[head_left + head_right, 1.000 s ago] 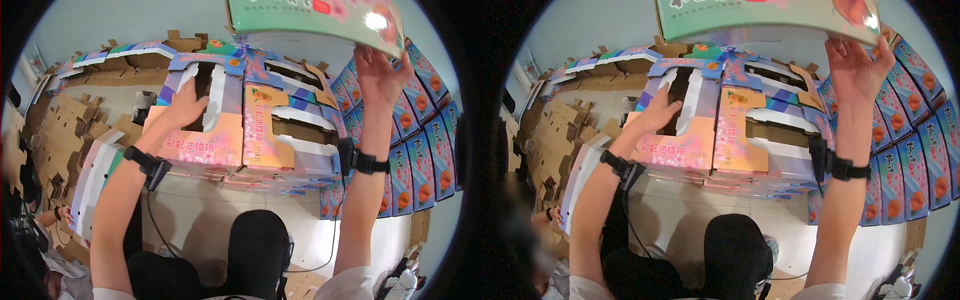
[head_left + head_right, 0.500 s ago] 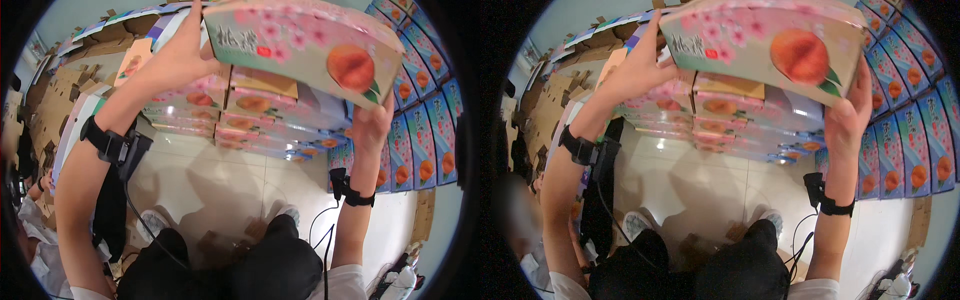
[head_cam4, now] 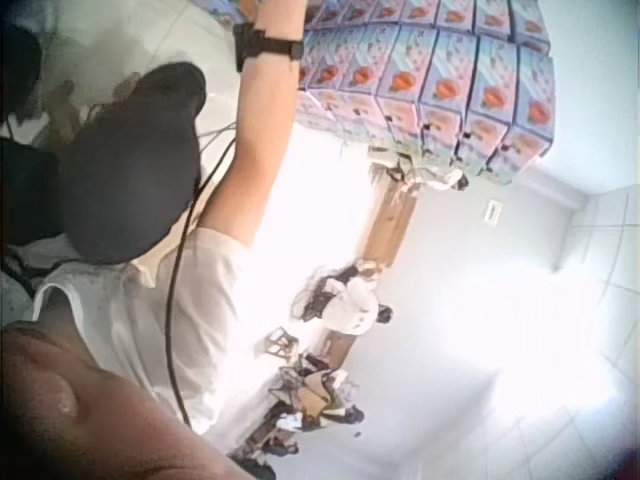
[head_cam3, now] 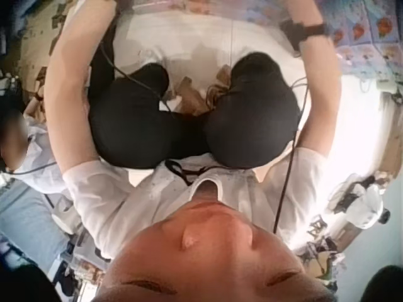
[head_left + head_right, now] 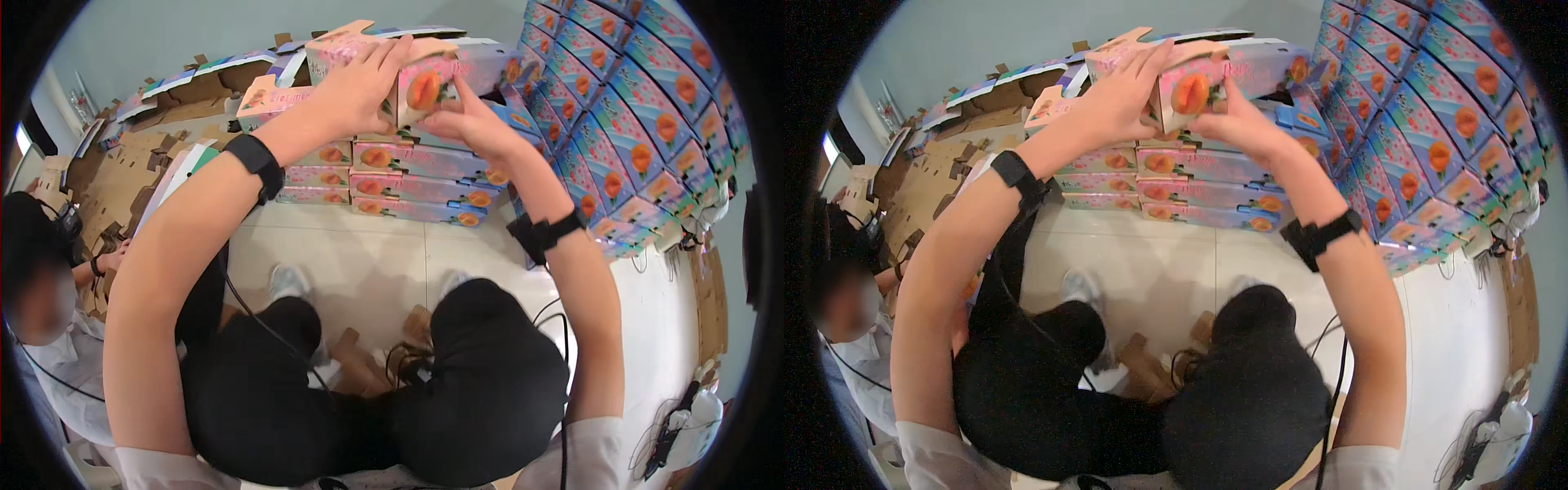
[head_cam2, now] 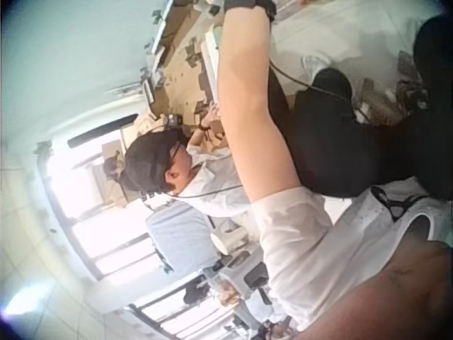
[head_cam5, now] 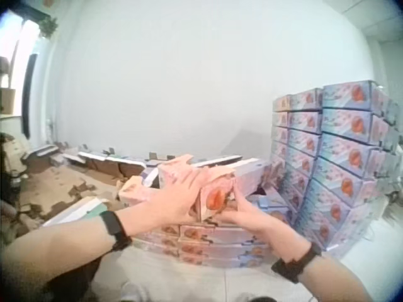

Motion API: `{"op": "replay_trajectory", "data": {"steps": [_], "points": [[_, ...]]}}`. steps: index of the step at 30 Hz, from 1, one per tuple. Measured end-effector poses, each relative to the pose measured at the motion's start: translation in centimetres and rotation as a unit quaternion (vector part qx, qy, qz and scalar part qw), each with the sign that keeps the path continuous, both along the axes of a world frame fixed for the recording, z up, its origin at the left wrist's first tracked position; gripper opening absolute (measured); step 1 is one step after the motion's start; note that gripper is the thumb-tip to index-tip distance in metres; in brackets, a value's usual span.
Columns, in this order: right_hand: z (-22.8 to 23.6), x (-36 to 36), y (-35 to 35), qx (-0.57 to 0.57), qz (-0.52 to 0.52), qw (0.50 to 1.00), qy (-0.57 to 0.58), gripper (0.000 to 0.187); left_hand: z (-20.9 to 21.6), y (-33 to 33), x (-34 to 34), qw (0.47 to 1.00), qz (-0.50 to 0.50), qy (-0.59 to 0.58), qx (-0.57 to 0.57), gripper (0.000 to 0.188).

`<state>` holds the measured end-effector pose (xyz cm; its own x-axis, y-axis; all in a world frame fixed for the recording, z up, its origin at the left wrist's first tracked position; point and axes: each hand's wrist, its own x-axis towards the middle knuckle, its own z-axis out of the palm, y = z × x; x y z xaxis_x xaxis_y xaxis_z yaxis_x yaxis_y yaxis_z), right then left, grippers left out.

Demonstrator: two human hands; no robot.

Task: Assembling and stacking cardboard fruit boxes.

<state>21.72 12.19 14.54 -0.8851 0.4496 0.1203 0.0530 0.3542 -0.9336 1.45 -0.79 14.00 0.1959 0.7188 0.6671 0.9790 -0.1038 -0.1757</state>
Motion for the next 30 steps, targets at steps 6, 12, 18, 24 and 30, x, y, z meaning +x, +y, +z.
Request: {"op": "replay_trajectory", "data": {"steps": [6, 12, 18, 24, 30], "points": [[2.7, 1.7, -0.6, -0.017, 0.083, 0.996, -0.028, 0.087, 1.5, -1.2, 3.8, 0.997, -0.015, 0.015, 0.076, 0.113], [3.0, 1.0, 1.6, 0.029, 0.108, 0.991, -0.078, 0.099, 0.6, -0.6, 2.1, 0.985, 0.155, 0.051, 0.050, 0.100], [1.7, 3.1, 9.6, 0.627, -0.195, 0.754, 0.028, 0.116, 1.2, -1.2, -4.7, 0.995, 0.026, 0.017, 0.099, 0.090], [-0.4, 3.5, 13.1, 0.683, -0.255, 0.684, -0.001, 0.122, 0.0, -1.9, -8.1, 0.993, 0.038, 0.041, 0.102, 0.092], [-2.6, 5.3, 19.5, 0.477, -0.467, 0.731, 0.145, 0.093, -1.3, -2.5, -10.5, 0.991, 0.005, -0.001, 0.136, 0.093]]}}
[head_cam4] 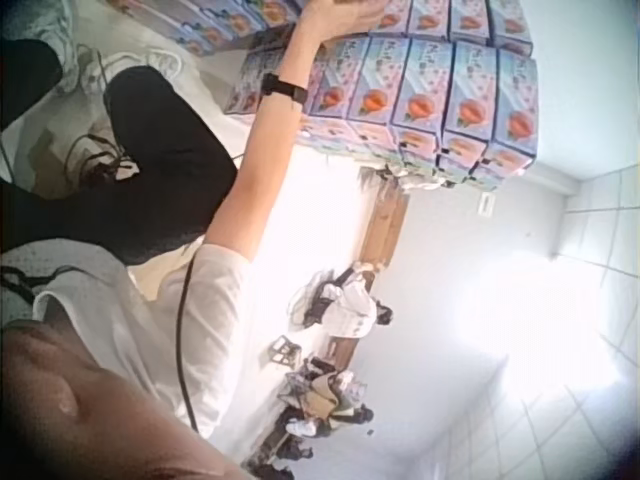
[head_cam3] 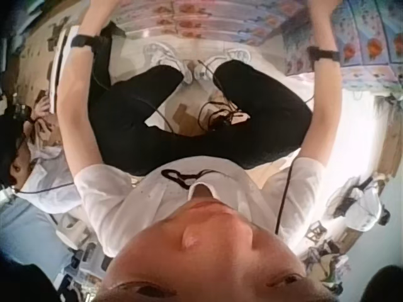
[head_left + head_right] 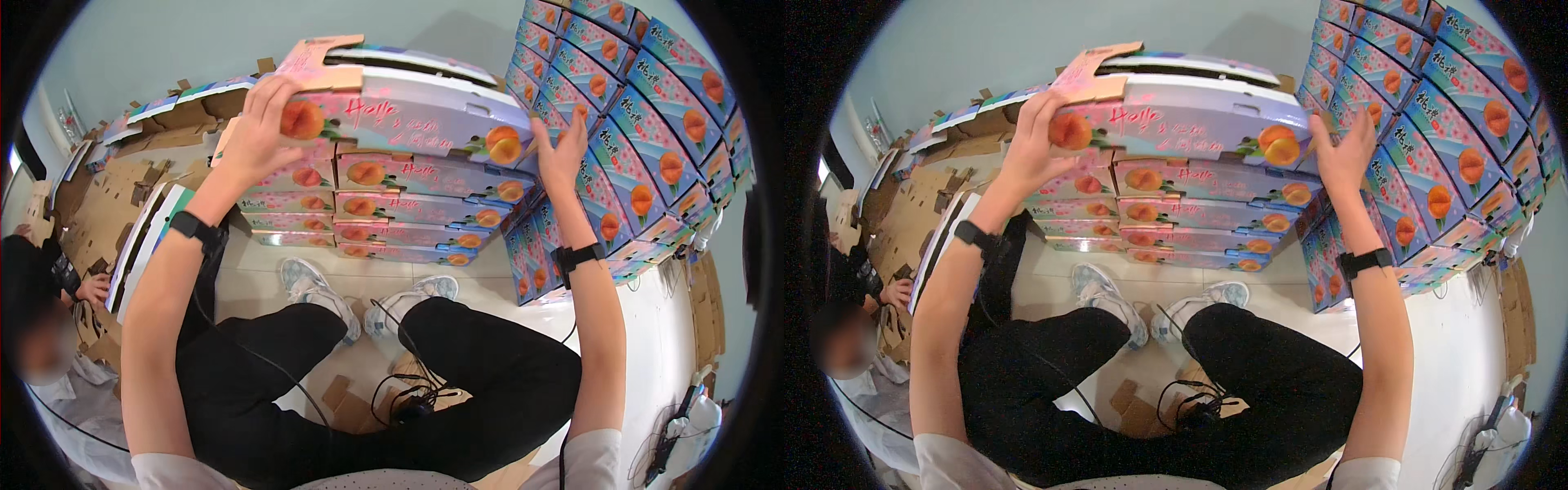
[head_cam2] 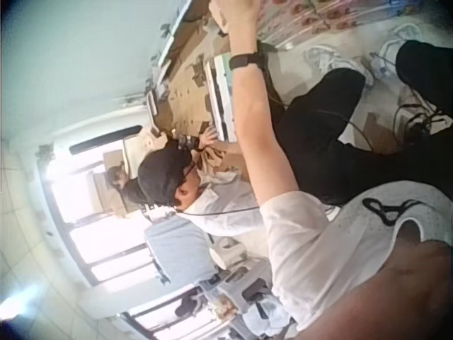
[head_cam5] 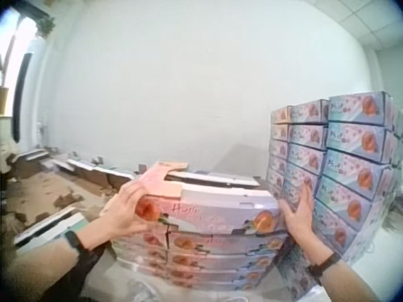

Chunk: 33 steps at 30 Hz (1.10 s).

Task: Assembling and stacking cardboard fruit boxes.

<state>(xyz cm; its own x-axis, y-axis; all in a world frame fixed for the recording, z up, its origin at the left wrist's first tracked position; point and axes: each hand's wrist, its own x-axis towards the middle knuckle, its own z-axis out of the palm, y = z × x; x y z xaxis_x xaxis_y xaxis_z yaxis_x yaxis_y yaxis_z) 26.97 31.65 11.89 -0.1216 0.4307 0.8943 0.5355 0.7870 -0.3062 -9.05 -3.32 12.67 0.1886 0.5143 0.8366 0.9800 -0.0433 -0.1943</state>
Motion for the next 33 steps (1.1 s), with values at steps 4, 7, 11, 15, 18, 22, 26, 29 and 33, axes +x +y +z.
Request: {"op": "replay_trajectory", "data": {"steps": [4, 7, 11, 15, 18, 22, 26, 29, 33], "points": [[-2.2, 2.1, 1.1, -0.195, 0.062, 0.969, 0.135, 0.081, -2.3, -1.4, -3.0, 0.999, 0.025, -0.029, -0.021, 0.096], [-2.7, 2.7, -0.4, -0.410, 0.158, 0.880, 0.181, 0.080, -3.0, -3.5, -4.9, 0.996, 0.049, -0.052, -0.046, 0.098], [-3.5, 3.6, 1.1, -0.433, 0.039, 0.897, 0.083, 0.070, -3.5, -3.9, -5.1, 0.993, 0.067, -0.068, -0.066, 0.099], [-2.7, 5.5, -0.3, -0.567, 0.058, 0.822, -0.006, 0.050, -2.9, -4.0, -4.1, 0.991, 0.095, -0.050, -0.082, 0.101], [-1.6, 9.2, 2.0, -0.582, 0.170, 0.795, 0.023, 0.046, -2.5, -3.3, -3.7, 0.988, 0.136, 0.005, -0.068, 0.103], [2.5, 8.7, -1.2, -0.557, 0.302, 0.761, 0.139, 0.049, -2.1, -1.8, -2.2, 0.987, 0.137, 0.022, -0.076, 0.102], [4.8, 6.6, -3.9, -0.556, 0.491, 0.644, 0.186, 0.063, -1.4, 0.5, -0.2, 0.985, 0.106, 0.051, -0.126, 0.110], [4.6, 4.0, -3.4, -0.565, 0.575, 0.575, 0.141, 0.074, -0.3, 0.8, 1.1, 0.986, 0.094, 0.020, -0.140, 0.110], [1.6, -2.9, -7.6, -0.389, 0.435, 0.812, -0.017, 0.073, -0.5, 0.6, 1.7, 0.982, 0.096, 0.017, -0.161, 0.104]]}}
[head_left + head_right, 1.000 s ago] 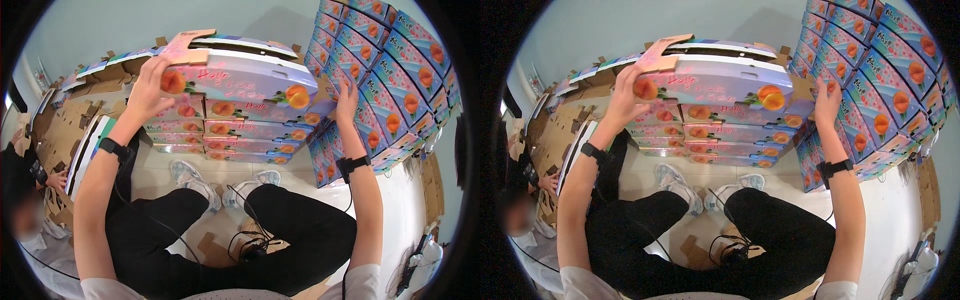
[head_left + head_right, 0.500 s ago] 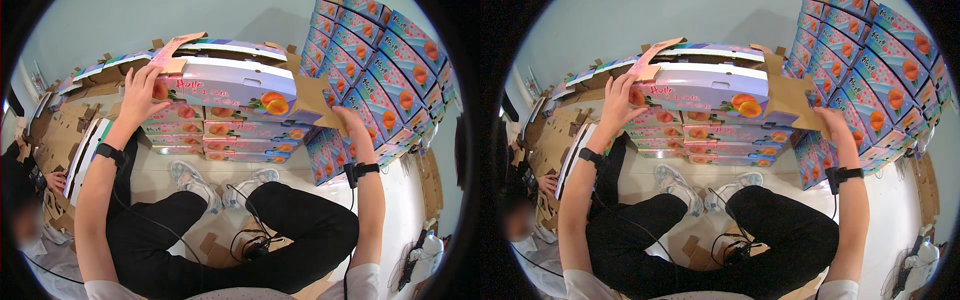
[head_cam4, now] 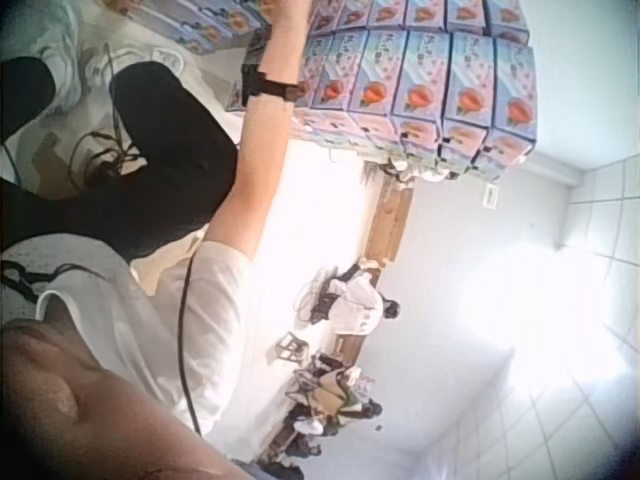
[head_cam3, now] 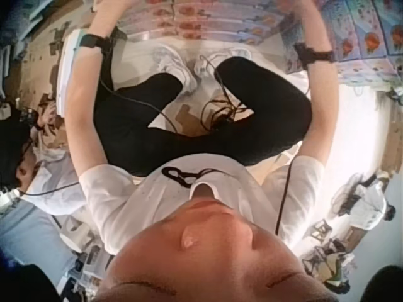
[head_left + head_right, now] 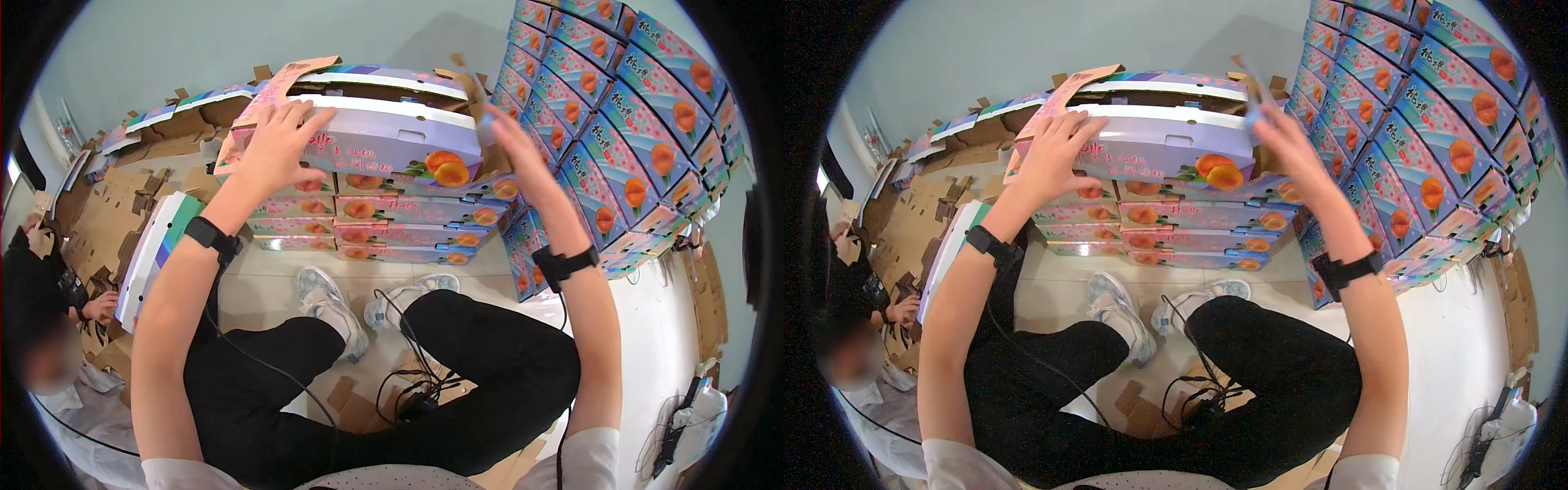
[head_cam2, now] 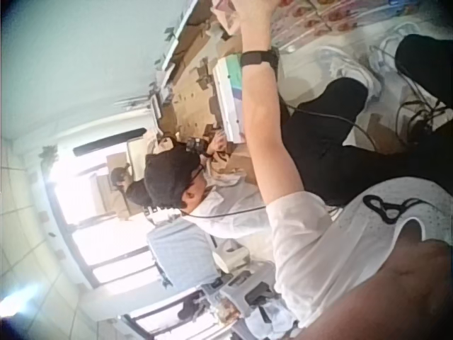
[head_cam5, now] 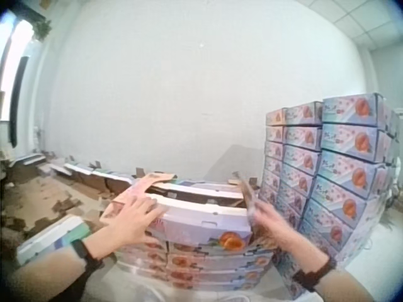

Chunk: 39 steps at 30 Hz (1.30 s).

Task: Assembling and stacking cardboard fruit boxes.

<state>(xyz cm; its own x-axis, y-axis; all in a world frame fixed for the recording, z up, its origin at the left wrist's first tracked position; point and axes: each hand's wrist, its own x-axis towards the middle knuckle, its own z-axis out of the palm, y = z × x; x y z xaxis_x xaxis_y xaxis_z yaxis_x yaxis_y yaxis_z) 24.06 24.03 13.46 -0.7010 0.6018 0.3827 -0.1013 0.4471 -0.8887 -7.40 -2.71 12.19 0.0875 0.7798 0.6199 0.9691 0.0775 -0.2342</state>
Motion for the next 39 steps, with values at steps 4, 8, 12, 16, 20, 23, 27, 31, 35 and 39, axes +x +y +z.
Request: {"op": "replay_trajectory", "data": {"steps": [4, 8, 12, 16, 20, 23, 27, 31, 35, 39], "points": [[-1.4, -1.0, -1.3, 0.185, -0.056, 0.979, -0.066, 0.082, -0.2, 0.2, 0.6, 1.000, -0.001, -0.020, -0.010, 0.096], [-1.8, -0.9, -1.0, 0.187, -0.063, 0.977, -0.075, 0.082, -0.4, 0.5, 0.8, 1.000, 0.018, -0.006, 0.002, 0.085], [-1.7, -0.7, -1.0, 0.127, -0.040, 0.989, -0.066, 0.079, 0.1, 0.8, 1.6, 0.997, 0.058, -0.043, -0.031, 0.077], [-1.0, -0.8, -0.8, 0.184, -0.051, 0.972, -0.135, 0.073, 0.8, 1.2, 2.1, 0.991, 0.117, -0.033, -0.056, 0.075], [-1.4, 0.2, 0.2, 0.158, -0.055, 0.978, -0.124, 0.076, -0.1, 2.2, 2.6, 0.988, 0.135, -0.051, -0.052, 0.072], [-1.6, 1.8, 1.1, 0.112, -0.021, 0.990, -0.080, 0.074, -0.1, 2.2, 2.7, 0.989, 0.135, -0.054, -0.024, 0.068], [-2.4, 2.7, 0.5, -0.031, -0.062, 0.996, -0.048, 0.074, 0.7, 1.9, 2.8, 0.983, 0.161, -0.075, -0.043, 0.069], [-1.9, 1.0, 0.7, 0.063, -0.056, 0.996, -0.010, 0.072, 0.1, 1.9, 3.2, 0.980, 0.169, -0.084, -0.054, 0.066], [-1.4, -1.5, -1.1, 0.145, -0.097, 0.985, 0.015, 0.063, 0.2, 2.1, 3.3, 0.985, 0.151, -0.076, -0.036, 0.066], [-1.7, -2.6, -1.8, 0.232, -0.093, 0.968, 0.020, 0.059, 0.6, 2.5, 3.2, 0.985, 0.152, -0.081, -0.024, 0.067]]}}
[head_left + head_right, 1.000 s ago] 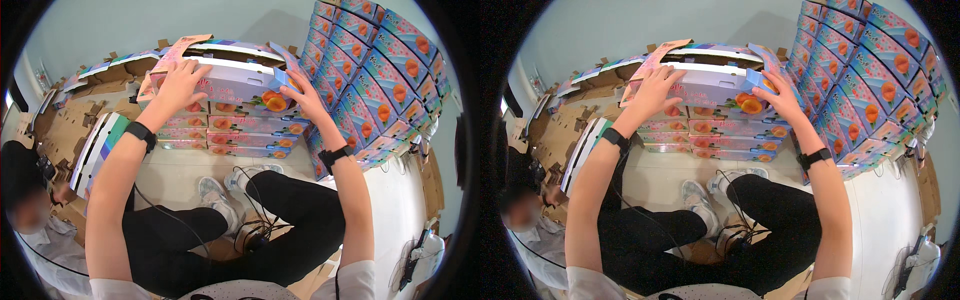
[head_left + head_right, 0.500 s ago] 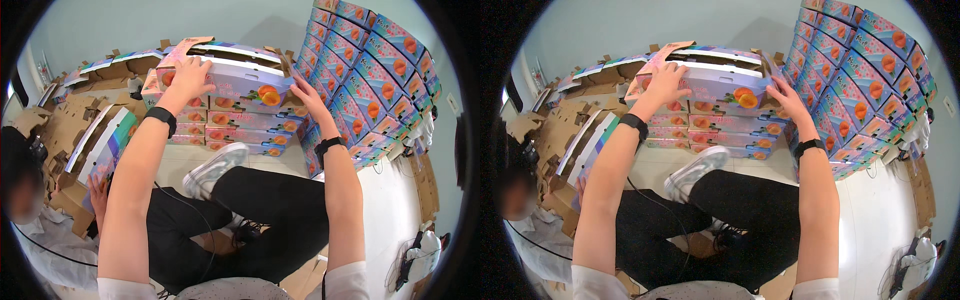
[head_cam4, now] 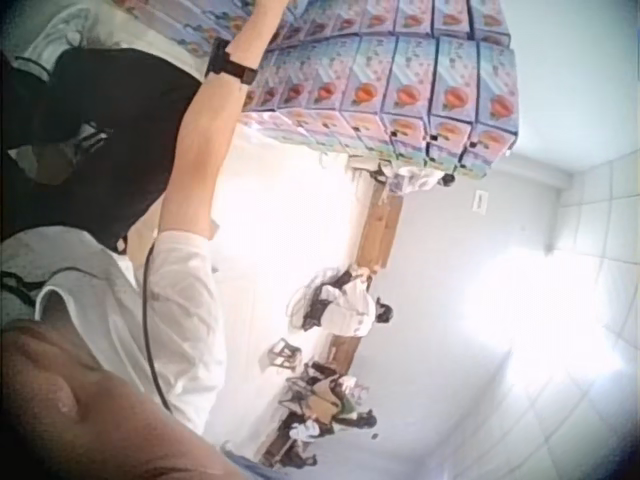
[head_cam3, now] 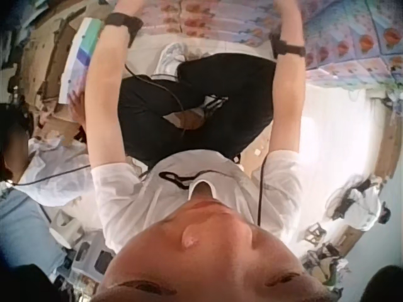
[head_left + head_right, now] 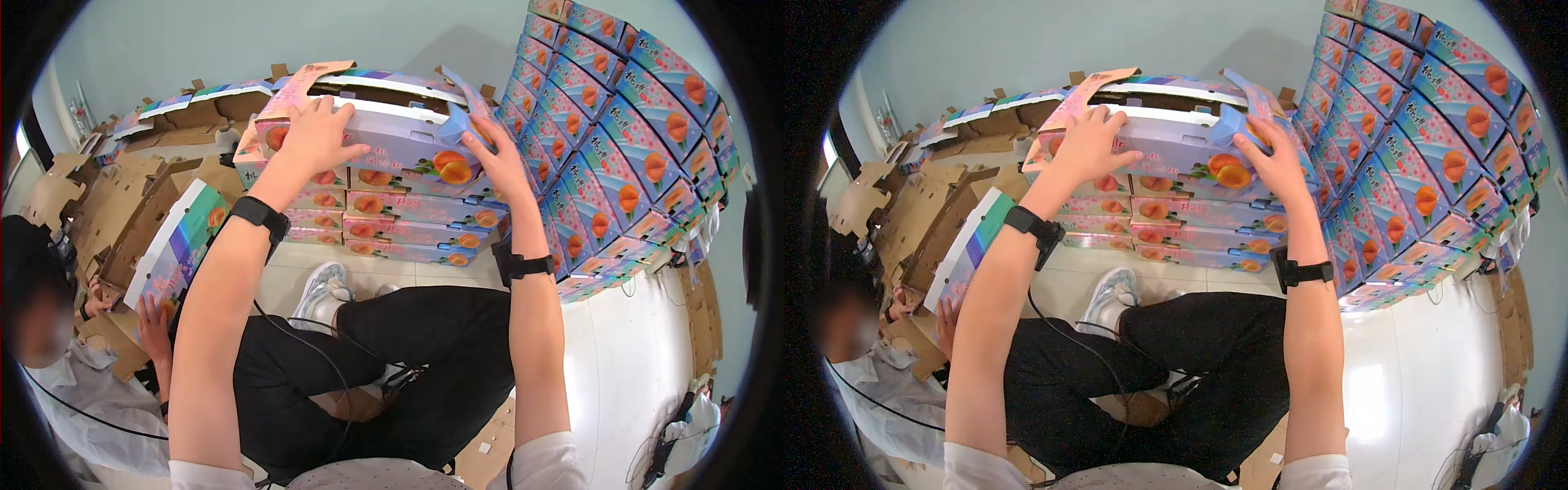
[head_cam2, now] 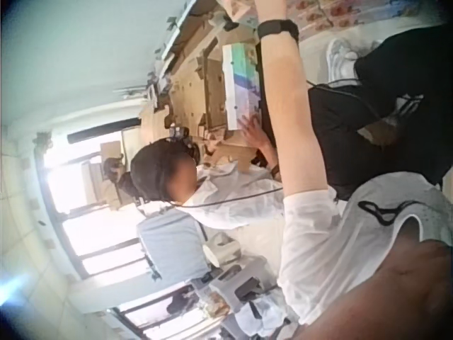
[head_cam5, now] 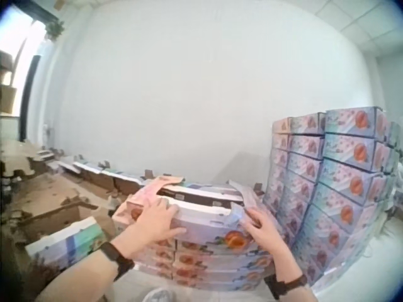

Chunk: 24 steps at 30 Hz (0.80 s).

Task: Assembling and stacking cardboard fruit boxes.

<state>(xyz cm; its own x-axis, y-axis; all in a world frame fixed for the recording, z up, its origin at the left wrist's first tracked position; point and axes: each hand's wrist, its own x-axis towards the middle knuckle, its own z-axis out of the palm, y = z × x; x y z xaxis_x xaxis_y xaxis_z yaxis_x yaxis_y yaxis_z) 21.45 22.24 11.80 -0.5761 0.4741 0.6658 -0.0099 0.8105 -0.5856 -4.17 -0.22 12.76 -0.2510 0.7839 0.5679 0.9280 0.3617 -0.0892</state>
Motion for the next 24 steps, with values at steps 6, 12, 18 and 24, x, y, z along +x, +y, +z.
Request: {"op": "replay_trajectory", "data": {"steps": [6, 12, 18, 24], "points": [[0.1, 4.5, 1.4, -0.044, 0.186, 0.979, -0.073, 0.121, 1.3, 1.1, 0.5, 0.998, -0.043, -0.050, -0.011, 0.079], [-3.0, 3.2, 1.3, -0.172, 0.076, 0.980, 0.062, 0.103, 1.5, 2.6, 0.6, 0.996, -0.029, -0.036, -0.076, 0.086], [-4.0, 0.5, -0.7, -0.073, -0.132, 0.977, 0.149, 0.084, -0.2, 2.8, -1.4, 0.998, -0.049, 0.006, -0.035, 0.082], [-4.9, 0.7, 1.1, -0.241, -0.112, 0.918, 0.296, 0.047, 0.3, 2.8, -1.7, 0.993, -0.101, -0.049, -0.042, 0.070]]}}
